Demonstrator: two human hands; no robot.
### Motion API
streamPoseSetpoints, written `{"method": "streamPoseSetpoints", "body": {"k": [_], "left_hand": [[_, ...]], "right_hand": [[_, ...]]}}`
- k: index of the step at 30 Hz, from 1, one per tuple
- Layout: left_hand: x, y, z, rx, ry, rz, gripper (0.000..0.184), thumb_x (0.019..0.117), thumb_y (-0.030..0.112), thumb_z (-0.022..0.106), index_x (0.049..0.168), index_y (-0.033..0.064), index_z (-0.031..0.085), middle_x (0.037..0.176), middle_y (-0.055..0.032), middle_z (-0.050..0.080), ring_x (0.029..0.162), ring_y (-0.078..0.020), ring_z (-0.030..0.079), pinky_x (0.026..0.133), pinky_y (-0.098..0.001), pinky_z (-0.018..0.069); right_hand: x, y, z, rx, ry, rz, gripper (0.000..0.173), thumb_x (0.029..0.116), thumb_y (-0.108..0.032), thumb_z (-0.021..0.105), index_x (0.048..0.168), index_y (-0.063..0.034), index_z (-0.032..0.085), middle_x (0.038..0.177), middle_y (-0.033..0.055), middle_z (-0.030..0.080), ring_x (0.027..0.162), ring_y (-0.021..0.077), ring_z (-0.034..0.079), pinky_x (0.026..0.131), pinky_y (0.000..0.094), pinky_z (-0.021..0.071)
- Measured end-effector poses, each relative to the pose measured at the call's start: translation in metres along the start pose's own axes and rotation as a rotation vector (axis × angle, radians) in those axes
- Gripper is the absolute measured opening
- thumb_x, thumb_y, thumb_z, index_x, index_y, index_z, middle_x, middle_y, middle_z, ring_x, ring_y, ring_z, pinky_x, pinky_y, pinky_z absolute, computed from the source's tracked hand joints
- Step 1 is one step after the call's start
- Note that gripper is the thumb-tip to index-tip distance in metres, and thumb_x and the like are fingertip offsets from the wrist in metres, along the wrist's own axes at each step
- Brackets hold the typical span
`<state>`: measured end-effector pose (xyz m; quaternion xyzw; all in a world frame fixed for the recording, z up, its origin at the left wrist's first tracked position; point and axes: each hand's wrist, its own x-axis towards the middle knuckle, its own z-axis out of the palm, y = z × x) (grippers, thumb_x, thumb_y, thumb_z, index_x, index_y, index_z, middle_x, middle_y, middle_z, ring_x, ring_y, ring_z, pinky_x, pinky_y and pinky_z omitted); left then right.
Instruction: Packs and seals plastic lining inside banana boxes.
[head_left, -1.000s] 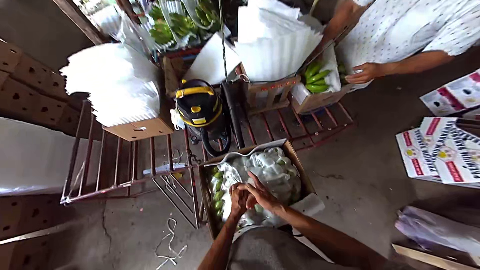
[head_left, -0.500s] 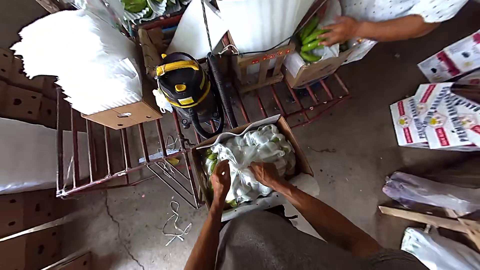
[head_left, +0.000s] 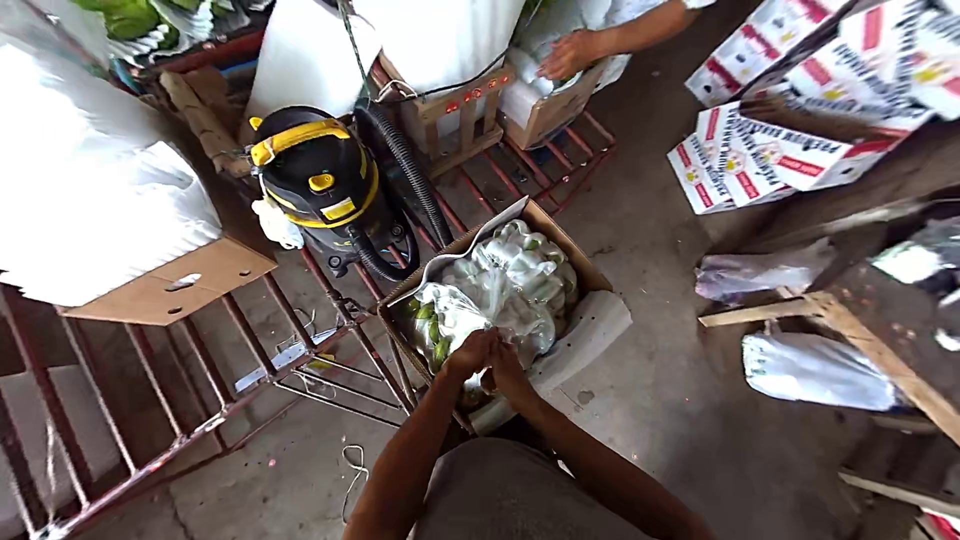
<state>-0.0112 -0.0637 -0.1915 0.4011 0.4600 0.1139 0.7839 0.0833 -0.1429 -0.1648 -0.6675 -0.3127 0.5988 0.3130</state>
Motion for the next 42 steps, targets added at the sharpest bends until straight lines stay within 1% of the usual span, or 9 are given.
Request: {"method": "streamPoseSetpoints", "body": {"k": [5,8,17,23,27,32,36,39,42], "left_hand": [[0.001,0.003,0.002,0.411,0.056,-0.032,0.045,0.1128,0.036,0.030,0.116,0.0008,0.058,0.088,-0.0092,0.056,0.071,-0.0183,0.056,0.067,-0.0370,0.0503],[-0.018,0.018,0.009,0.772,0.065,0.005,0.042,0.1101,0.026,0.037,0.131,-0.0037,0.058,0.124,-0.0253,0.065,0.118,-0.0378,0.063,0.102,-0.0570,0.0474],[-0.034,0.053,-0.009,1.227,0.098,-0.124,0.034,0.1067,0.029,0.047,0.131,0.0077,0.059,0.122,-0.0189,0.067,0.108,-0.0415,0.067,0.088,-0.0636,0.0527],[-0.023,0.061,-0.019,1.168,0.068,-0.113,0.061,0.0981,0.051,0.059,0.142,0.0108,0.045,0.107,-0.0195,0.070,0.095,-0.0418,0.070,0.083,-0.0632,0.0540],[-0.017,0.057,-0.029,1.143,0.038,-0.003,0.065,0.1038,0.039,0.053,0.160,0.0179,0.029,0.118,-0.0197,0.069,0.096,-0.0420,0.070,0.084,-0.0627,0.0538],[0.007,0.043,-0.060,1.199,-0.003,0.201,0.039,0.1076,0.035,0.047,0.139,0.0151,0.058,0.119,-0.0167,0.066,0.094,-0.0372,0.069,0.078,-0.0587,0.0558],[0.019,0.054,-0.063,1.160,-0.009,0.112,0.033,0.1040,0.031,0.050,0.120,0.0060,0.064,0.107,-0.0199,0.071,0.098,-0.0420,0.069,0.082,-0.0658,0.0516],[0.014,0.027,-0.057,1.128,0.081,0.314,0.037,0.1090,0.035,0.044,0.130,0.0115,0.064,0.113,-0.0164,0.070,0.095,-0.0383,0.071,0.079,-0.0601,0.0559],[0.010,-0.018,-0.040,1.068,0.337,0.555,0.037,0.1067,0.032,0.050,0.137,0.0154,0.064,0.103,-0.0140,0.073,0.082,-0.0328,0.073,0.070,-0.0520,0.0594]], "right_hand": [[-0.012,-0.037,-0.056,-0.613,-0.046,0.059,0.055,0.1095,-0.048,0.039,0.123,-0.0021,0.066,0.108,0.0169,0.072,0.095,0.0298,0.072,0.090,0.0528,0.0575],[0.032,-0.057,-0.049,-0.654,-0.026,0.052,0.057,0.1052,-0.048,0.052,0.137,-0.0006,0.051,0.118,0.0213,0.068,0.102,0.0334,0.071,0.091,0.0528,0.0578],[0.069,-0.047,-0.026,-0.375,0.065,-0.047,0.047,0.0952,-0.021,0.069,0.137,-0.0041,0.055,0.103,0.0174,0.073,0.086,0.0294,0.073,0.081,0.0498,0.0608],[0.069,-0.044,-0.038,-0.465,-0.012,-0.158,0.045,0.0944,-0.022,0.071,0.133,-0.0041,0.057,0.090,0.0115,0.074,0.079,0.0260,0.073,0.078,0.0478,0.0603],[0.070,-0.031,-0.042,-0.475,-0.006,-0.295,0.039,0.0931,-0.022,0.071,0.126,-0.0026,0.061,0.083,0.0091,0.074,0.071,0.0227,0.072,0.070,0.0449,0.0612],[0.076,-0.033,-0.053,-0.712,0.003,-0.583,0.023,0.0901,-0.019,0.068,0.106,-0.0031,0.070,0.081,0.0075,0.075,0.069,0.0236,0.074,0.061,0.0476,0.0603],[0.102,-0.091,-0.054,-0.985,-0.267,-0.573,0.024,0.0942,-0.023,0.061,0.112,-0.0110,0.073,0.088,0.0076,0.076,0.079,0.0259,0.075,0.068,0.0513,0.0602],[0.142,-0.163,-0.043,-1.016,-0.377,-0.392,0.041,0.1012,-0.028,0.057,0.138,-0.0113,0.060,0.107,0.0108,0.075,0.097,0.0275,0.073,0.090,0.0518,0.0585],[0.177,-0.219,-0.004,-0.995,-0.260,-0.548,0.037,0.1006,-0.025,0.059,0.132,-0.0067,0.063,0.110,0.0111,0.074,0.099,0.0253,0.073,0.091,0.0477,0.0586]]}}
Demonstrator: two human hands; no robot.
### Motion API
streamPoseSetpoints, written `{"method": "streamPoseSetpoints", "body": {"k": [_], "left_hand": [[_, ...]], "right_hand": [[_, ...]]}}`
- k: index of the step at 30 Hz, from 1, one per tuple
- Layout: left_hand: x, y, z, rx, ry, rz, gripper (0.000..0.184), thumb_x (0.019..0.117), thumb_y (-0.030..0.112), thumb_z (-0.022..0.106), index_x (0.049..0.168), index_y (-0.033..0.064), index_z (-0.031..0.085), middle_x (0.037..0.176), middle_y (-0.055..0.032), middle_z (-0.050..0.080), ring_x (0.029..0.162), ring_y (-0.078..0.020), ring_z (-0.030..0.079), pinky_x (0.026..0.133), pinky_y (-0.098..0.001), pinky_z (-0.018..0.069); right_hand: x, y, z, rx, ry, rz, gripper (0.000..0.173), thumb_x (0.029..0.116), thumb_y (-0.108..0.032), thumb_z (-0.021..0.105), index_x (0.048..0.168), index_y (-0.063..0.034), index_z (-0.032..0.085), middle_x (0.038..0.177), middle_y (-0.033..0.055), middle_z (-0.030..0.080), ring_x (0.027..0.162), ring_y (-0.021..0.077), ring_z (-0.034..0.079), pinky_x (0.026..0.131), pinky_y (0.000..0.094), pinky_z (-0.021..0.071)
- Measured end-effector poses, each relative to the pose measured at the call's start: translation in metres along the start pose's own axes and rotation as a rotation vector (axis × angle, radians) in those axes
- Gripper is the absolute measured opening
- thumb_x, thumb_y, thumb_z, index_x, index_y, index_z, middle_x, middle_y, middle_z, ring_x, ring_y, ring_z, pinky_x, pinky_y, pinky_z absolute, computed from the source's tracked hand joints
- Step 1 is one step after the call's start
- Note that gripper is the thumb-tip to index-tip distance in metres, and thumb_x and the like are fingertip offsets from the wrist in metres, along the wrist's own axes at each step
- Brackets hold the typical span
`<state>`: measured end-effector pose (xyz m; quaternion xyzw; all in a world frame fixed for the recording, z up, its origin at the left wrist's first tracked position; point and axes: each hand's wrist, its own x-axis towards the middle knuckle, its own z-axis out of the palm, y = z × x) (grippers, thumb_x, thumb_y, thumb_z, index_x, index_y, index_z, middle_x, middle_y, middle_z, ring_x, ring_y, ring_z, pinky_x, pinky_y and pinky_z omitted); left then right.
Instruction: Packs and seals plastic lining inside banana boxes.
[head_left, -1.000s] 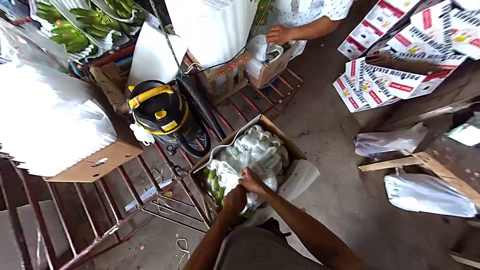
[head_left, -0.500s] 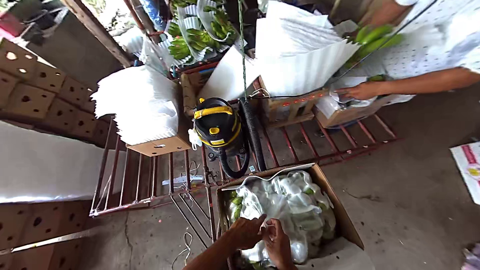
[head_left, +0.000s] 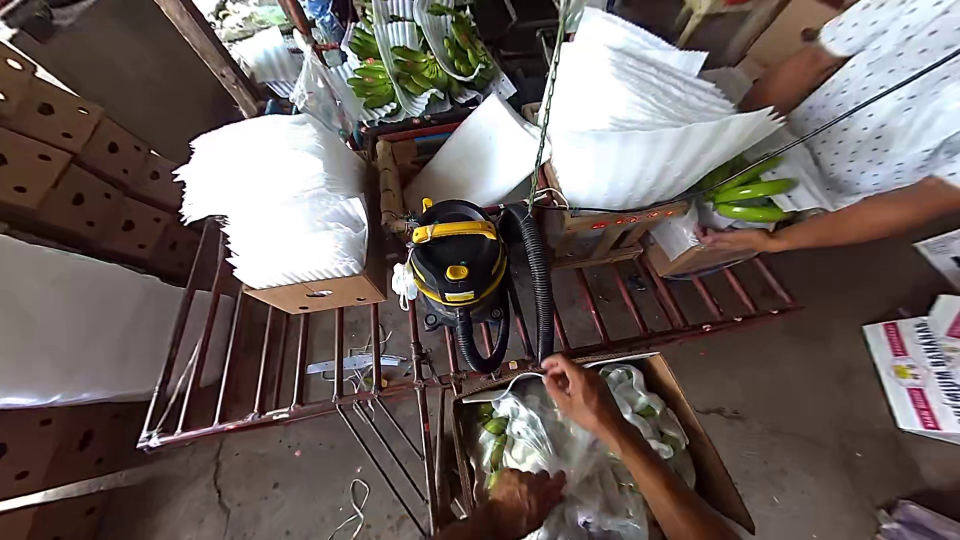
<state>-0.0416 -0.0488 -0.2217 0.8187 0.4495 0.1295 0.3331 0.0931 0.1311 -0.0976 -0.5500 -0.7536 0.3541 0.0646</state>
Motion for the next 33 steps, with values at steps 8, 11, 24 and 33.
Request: {"method": "streamPoseSetpoints", "body": {"k": [8,11,24,33], "left_hand": [[0.003,-0.012,0.003,-0.188,-0.070,-0.029,0.045,0.1076,0.037,0.039,0.147,0.0228,0.056,0.110,-0.0118,0.073,0.091,-0.0294,0.072,0.078,-0.0506,0.0583],[0.008,-0.027,-0.010,-0.298,-0.169,0.048,0.046,0.1071,0.036,0.039,0.149,0.0243,0.054,0.115,-0.0110,0.073,0.100,-0.0294,0.072,0.084,-0.0548,0.0564],[0.004,-0.025,0.007,-0.189,-0.142,0.089,0.039,0.1070,0.034,0.048,0.140,0.0171,0.058,0.115,-0.0121,0.072,0.092,-0.0329,0.073,0.077,-0.0527,0.0589],[0.007,-0.027,0.006,-0.180,-0.149,0.080,0.040,0.1058,0.035,0.050,0.141,0.0177,0.058,0.115,-0.0126,0.072,0.093,-0.0327,0.073,0.078,-0.0524,0.0586]], "right_hand": [[0.183,-0.108,0.006,-0.341,0.290,-0.272,0.024,0.1034,-0.026,0.058,0.116,-0.0172,0.076,0.106,0.0082,0.073,0.093,0.0261,0.072,0.079,0.0504,0.0598],[0.233,-0.123,0.016,-0.493,0.395,-0.383,0.023,0.1030,-0.025,0.059,0.114,-0.0154,0.076,0.098,0.0100,0.073,0.083,0.0291,0.072,0.068,0.0514,0.0583],[0.268,-0.167,0.037,-0.860,0.261,-0.413,0.027,0.1033,-0.015,0.053,0.125,-0.0165,0.069,0.081,0.0132,0.069,0.071,0.0345,0.067,0.060,0.0508,0.0524],[0.267,-0.150,0.022,-0.662,0.422,-0.511,0.021,0.1023,-0.020,0.056,0.091,-0.0098,0.070,0.074,0.0112,0.067,0.073,0.0317,0.070,0.061,0.0519,0.0544]]}}
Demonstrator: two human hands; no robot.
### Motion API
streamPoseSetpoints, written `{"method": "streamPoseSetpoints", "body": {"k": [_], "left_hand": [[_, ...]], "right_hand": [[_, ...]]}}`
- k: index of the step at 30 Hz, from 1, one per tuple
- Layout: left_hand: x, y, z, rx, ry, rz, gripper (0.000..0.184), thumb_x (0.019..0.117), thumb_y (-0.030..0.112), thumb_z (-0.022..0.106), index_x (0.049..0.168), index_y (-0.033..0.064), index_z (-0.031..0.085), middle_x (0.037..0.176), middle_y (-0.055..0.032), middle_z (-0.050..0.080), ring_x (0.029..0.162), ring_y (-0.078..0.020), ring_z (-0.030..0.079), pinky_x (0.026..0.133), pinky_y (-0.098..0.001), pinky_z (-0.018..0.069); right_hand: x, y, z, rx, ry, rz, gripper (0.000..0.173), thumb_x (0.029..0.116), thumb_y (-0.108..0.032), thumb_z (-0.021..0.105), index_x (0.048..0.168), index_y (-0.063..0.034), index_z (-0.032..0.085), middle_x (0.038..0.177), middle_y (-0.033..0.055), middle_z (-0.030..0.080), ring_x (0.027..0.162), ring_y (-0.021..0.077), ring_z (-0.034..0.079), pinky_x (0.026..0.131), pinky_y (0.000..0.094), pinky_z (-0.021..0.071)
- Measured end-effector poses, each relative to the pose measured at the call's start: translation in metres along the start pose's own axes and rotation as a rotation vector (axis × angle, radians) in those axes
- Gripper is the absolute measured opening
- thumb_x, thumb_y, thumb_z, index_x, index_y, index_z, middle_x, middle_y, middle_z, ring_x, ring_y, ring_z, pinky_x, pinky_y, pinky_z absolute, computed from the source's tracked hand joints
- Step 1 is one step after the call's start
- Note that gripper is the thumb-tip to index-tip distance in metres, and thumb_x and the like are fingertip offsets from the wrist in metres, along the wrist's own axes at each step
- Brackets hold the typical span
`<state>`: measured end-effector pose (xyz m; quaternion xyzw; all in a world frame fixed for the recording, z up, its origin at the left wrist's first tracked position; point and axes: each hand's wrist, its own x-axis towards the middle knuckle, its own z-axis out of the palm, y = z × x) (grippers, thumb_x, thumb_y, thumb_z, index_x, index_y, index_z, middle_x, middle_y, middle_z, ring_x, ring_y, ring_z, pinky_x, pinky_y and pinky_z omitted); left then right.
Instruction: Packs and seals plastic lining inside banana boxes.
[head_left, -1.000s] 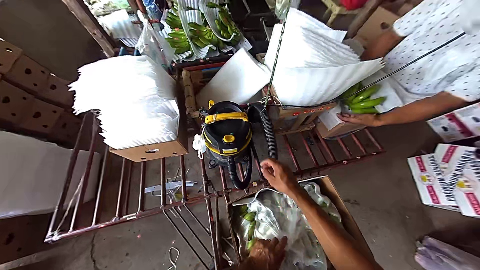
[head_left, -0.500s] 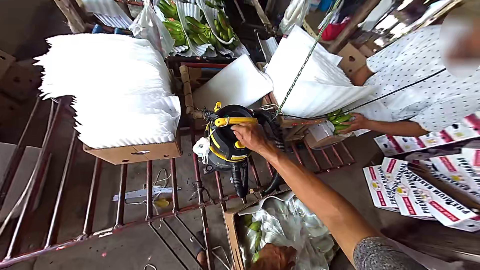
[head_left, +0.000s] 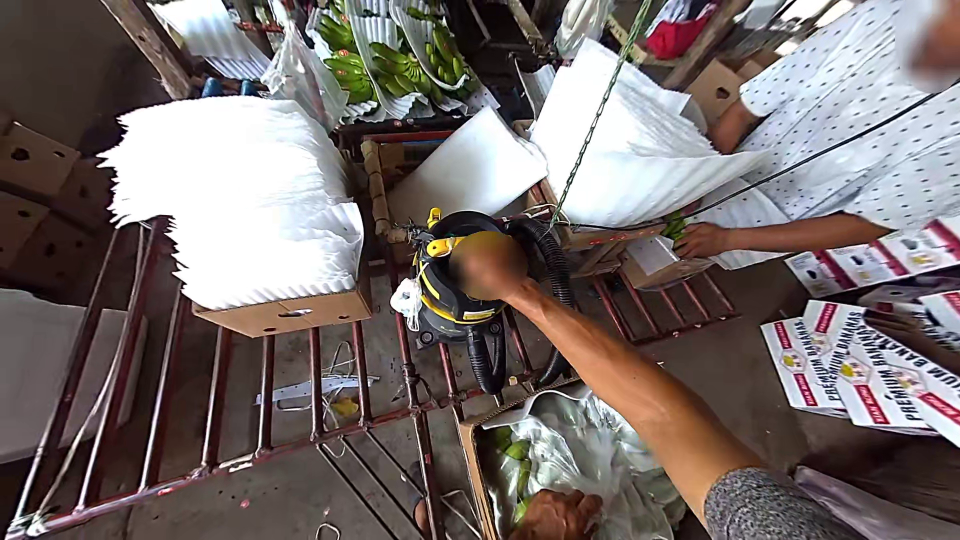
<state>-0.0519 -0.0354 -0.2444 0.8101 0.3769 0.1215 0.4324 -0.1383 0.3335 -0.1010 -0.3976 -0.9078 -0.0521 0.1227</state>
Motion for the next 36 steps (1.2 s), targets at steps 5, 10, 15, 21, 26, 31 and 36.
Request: {"method": "streamPoseSetpoints", "body": {"k": [5,10,15,21,26,31,36], "left_hand": [[0.001,-0.002,0.006,-0.002,0.027,0.003,0.040,0.1047,0.036,0.052,0.140,0.0180,0.059,0.113,-0.0118,0.073,0.091,-0.0308,0.073,0.077,-0.0513,0.0589],[0.001,-0.003,0.005,0.018,0.055,0.010,0.039,0.1046,0.036,0.052,0.138,0.0181,0.061,0.112,-0.0113,0.073,0.089,-0.0298,0.073,0.075,-0.0497,0.0593],[-0.002,0.002,0.006,0.048,0.070,0.009,0.037,0.1042,0.036,0.053,0.136,0.0192,0.063,0.110,-0.0112,0.073,0.089,-0.0295,0.073,0.074,-0.0494,0.0588],[-0.004,0.006,0.007,0.037,0.079,-0.030,0.039,0.1043,0.038,0.053,0.138,0.0201,0.062,0.112,-0.0106,0.073,0.092,-0.0286,0.073,0.077,-0.0495,0.0587],[-0.003,0.009,0.004,0.024,0.074,-0.078,0.040,0.1040,0.038,0.053,0.139,0.0215,0.061,0.117,-0.0103,0.072,0.097,-0.0289,0.073,0.081,-0.0516,0.0588],[-0.003,0.009,0.006,0.025,0.072,-0.078,0.040,0.1044,0.039,0.052,0.139,0.0216,0.061,0.118,-0.0098,0.072,0.097,-0.0285,0.072,0.081,-0.0512,0.0586],[-0.003,0.010,0.007,0.015,0.060,-0.074,0.040,0.1047,0.039,0.052,0.139,0.0210,0.061,0.118,-0.0100,0.072,0.097,-0.0287,0.072,0.081,-0.0516,0.0583]], "right_hand": [[-0.018,0.025,0.001,0.388,-0.098,0.232,0.017,0.1009,-0.031,0.061,0.104,-0.0233,0.075,0.086,0.0030,0.072,0.080,0.0227,0.070,0.069,0.0551,0.0566],[-0.021,0.029,-0.011,0.778,-0.081,0.364,0.020,0.0992,-0.025,0.064,0.105,-0.0113,0.077,0.093,0.0075,0.074,0.085,0.0201,0.070,0.081,0.0479,0.0579],[-0.029,0.038,-0.018,0.759,-0.151,0.450,0.020,0.0989,-0.023,0.066,0.106,-0.0081,0.077,0.099,0.0102,0.075,0.094,0.0225,0.071,0.089,0.0484,0.0563],[-0.029,0.031,-0.016,0.717,-0.056,0.496,0.021,0.0983,-0.024,0.063,0.105,-0.0100,0.076,0.099,0.0096,0.075,0.095,0.0241,0.071,0.088,0.0506,0.0566],[-0.026,0.039,-0.014,0.739,-0.083,0.483,0.022,0.0998,-0.024,0.062,0.110,-0.0088,0.074,0.101,0.0112,0.073,0.097,0.0248,0.070,0.090,0.0499,0.0560],[-0.024,0.035,-0.018,0.719,-0.066,0.446,0.019,0.0983,-0.022,0.063,0.106,-0.0082,0.074,0.102,0.0116,0.072,0.097,0.0252,0.069,0.089,0.0505,0.0557],[-0.024,0.045,-0.015,0.733,0.013,0.372,0.018,0.0963,-0.019,0.064,0.103,-0.0040,0.072,0.109,0.0150,0.066,0.108,0.0272,0.063,0.095,0.0464,0.0524]]}}
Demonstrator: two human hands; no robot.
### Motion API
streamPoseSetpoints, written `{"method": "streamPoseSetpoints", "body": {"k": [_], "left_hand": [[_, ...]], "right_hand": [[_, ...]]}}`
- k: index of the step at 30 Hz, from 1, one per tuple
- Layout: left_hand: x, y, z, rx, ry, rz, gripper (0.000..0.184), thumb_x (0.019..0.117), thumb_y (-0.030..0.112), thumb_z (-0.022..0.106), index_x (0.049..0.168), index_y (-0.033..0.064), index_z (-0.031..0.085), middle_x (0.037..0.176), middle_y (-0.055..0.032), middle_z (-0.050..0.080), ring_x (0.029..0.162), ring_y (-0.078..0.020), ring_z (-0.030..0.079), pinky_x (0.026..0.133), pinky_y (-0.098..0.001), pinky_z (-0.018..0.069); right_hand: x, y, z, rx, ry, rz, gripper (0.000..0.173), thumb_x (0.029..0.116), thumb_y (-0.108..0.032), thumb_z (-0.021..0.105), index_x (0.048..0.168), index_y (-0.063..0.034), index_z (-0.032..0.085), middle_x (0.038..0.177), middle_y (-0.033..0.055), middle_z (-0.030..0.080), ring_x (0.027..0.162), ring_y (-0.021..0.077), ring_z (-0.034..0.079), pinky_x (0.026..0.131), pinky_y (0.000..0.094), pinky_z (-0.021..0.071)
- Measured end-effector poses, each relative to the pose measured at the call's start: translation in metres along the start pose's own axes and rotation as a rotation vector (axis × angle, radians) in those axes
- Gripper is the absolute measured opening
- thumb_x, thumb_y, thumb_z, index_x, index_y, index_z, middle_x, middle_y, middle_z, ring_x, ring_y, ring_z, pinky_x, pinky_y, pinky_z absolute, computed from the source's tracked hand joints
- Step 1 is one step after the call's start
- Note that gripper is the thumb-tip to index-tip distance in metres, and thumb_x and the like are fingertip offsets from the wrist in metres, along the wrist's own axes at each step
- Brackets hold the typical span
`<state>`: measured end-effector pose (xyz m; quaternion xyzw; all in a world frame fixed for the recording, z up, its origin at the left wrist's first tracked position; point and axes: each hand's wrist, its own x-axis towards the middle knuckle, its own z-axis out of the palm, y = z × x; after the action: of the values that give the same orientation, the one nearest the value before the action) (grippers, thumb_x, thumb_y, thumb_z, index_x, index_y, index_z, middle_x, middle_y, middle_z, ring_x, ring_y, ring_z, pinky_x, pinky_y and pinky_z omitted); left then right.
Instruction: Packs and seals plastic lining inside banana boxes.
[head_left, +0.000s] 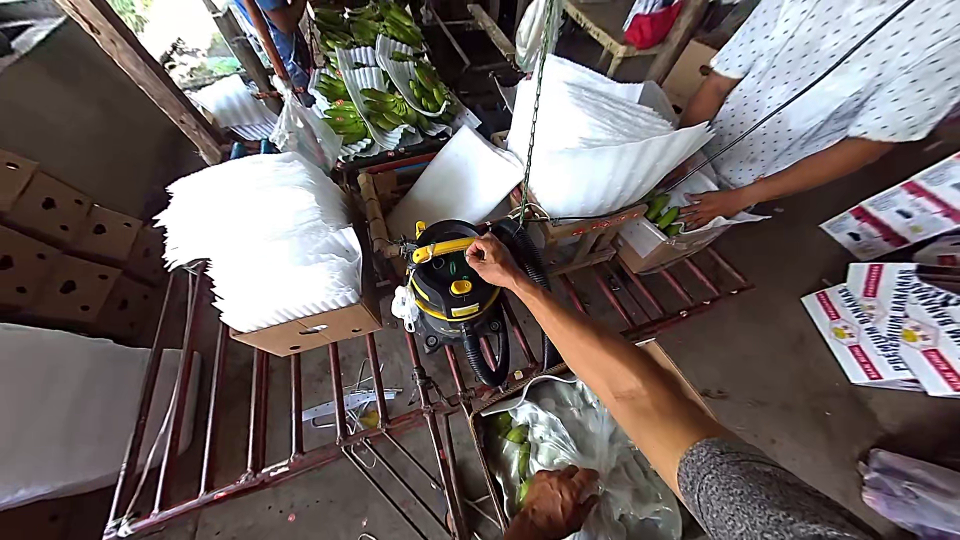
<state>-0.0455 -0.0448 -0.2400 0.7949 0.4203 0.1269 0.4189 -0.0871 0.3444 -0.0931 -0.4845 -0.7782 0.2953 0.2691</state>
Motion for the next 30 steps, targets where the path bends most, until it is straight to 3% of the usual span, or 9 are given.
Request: {"method": "streamPoseSetpoints", "body": {"k": [4,8,10,12,15,18,20,23,30], "left_hand": [[0.002,-0.002,0.002,0.003,0.004,0.010,0.040,0.1045,0.039,0.052,0.139,0.0207,0.060,0.117,-0.0096,0.072,0.097,-0.0279,0.072,0.081,-0.0506,0.0586],[0.004,-0.002,0.004,0.006,-0.009,0.016,0.041,0.1045,0.039,0.052,0.140,0.0198,0.060,0.118,-0.0103,0.072,0.098,-0.0286,0.072,0.082,-0.0510,0.0585],[0.006,-0.006,0.005,0.003,-0.010,-0.005,0.042,0.1049,0.040,0.051,0.141,0.0207,0.059,0.124,-0.0095,0.071,0.103,-0.0285,0.072,0.085,-0.0520,0.0580],[0.006,-0.006,0.000,-0.024,-0.042,-0.044,0.045,0.1052,0.042,0.050,0.145,0.0215,0.057,0.134,-0.0082,0.067,0.111,-0.0284,0.070,0.093,-0.0536,0.0567],[0.001,0.005,-0.007,-0.045,-0.121,-0.079,0.048,0.1047,0.043,0.050,0.147,0.0195,0.055,0.138,-0.0081,0.065,0.116,-0.0286,0.069,0.098,-0.0535,0.0550],[0.002,0.002,-0.006,0.018,0.028,-0.047,0.045,0.0979,0.038,0.061,0.121,0.0005,0.070,0.105,-0.0206,0.075,0.095,-0.0385,0.073,0.084,-0.0576,0.0564],[0.001,-0.002,-0.004,0.032,0.097,-0.012,0.051,0.0905,0.031,0.067,0.126,-0.0048,0.065,0.097,-0.0223,0.074,0.085,-0.0403,0.074,0.076,-0.0582,0.0581],[0.005,-0.006,-0.003,0.010,0.101,0.026,0.058,0.0963,0.038,0.064,0.142,0.0037,0.055,0.102,-0.0172,0.076,0.081,-0.0373,0.075,0.072,-0.0558,0.0593],[0.000,-0.007,0.005,0.042,0.194,0.057,0.065,0.0955,0.035,0.066,0.148,0.0005,0.048,0.095,-0.0174,0.075,0.074,-0.0365,0.074,0.067,-0.0546,0.0593]], "right_hand": [[-0.001,-0.004,-0.018,0.114,0.005,0.014,0.021,0.0987,-0.020,0.062,0.108,-0.0027,0.071,0.109,0.0154,0.068,0.104,0.0261,0.065,0.093,0.0462,0.0538],[-0.028,-0.003,-0.033,0.194,-0.153,0.030,0.022,0.1014,-0.017,0.062,0.112,0.0003,0.069,0.115,0.0184,0.067,0.106,0.0268,0.065,0.095,0.0455,0.0536],[-0.057,-0.001,-0.043,0.206,-0.164,0.002,0.018,0.1013,-0.020,0.063,0.109,-0.0052,0.069,0.112,0.0137,0.066,0.095,0.0226,0.066,0.083,0.0430,0.0563],[-0.104,0.002,-0.055,0.215,-0.203,-0.041,0.013,0.0996,-0.019,0.065,0.105,-0.0083,0.070,0.110,0.0096,0.064,0.092,0.0184,0.065,0.080,0.0388,0.0576],[-0.227,0.011,-0.073,0.171,-0.446,0.034,0.013,0.0968,-0.013,0.067,0.101,-0.0018,0.072,0.107,0.0131,0.065,0.099,0.0213,0.065,0.089,0.0399,0.0562],[-0.347,0.015,-0.073,0.173,-0.736,0.268,0.018,0.0978,-0.014,0.064,0.102,0.0026,0.071,0.111,0.0180,0.064,0.103,0.0259,0.062,0.093,0.0427,0.0509],[-0.398,0.017,-0.053,0.034,-0.643,0.476,0.022,0.0979,-0.015,0.060,0.104,0.0036,0.070,0.116,0.0222,0.062,0.108,0.0326,0.062,0.094,0.0483,0.0508],[-0.421,0.028,-0.030,-0.181,-0.360,0.755,0.028,0.1004,-0.017,0.052,0.115,0.0014,0.066,0.127,0.0216,0.059,0.112,0.0320,0.063,0.097,0.0462,0.0531],[-0.429,0.016,-0.035,-0.176,-0.335,0.886,0.031,0.1021,-0.020,0.051,0.117,0.0020,0.067,0.123,0.0226,0.062,0.118,0.0351,0.061,0.102,0.0506,0.0489]]}}
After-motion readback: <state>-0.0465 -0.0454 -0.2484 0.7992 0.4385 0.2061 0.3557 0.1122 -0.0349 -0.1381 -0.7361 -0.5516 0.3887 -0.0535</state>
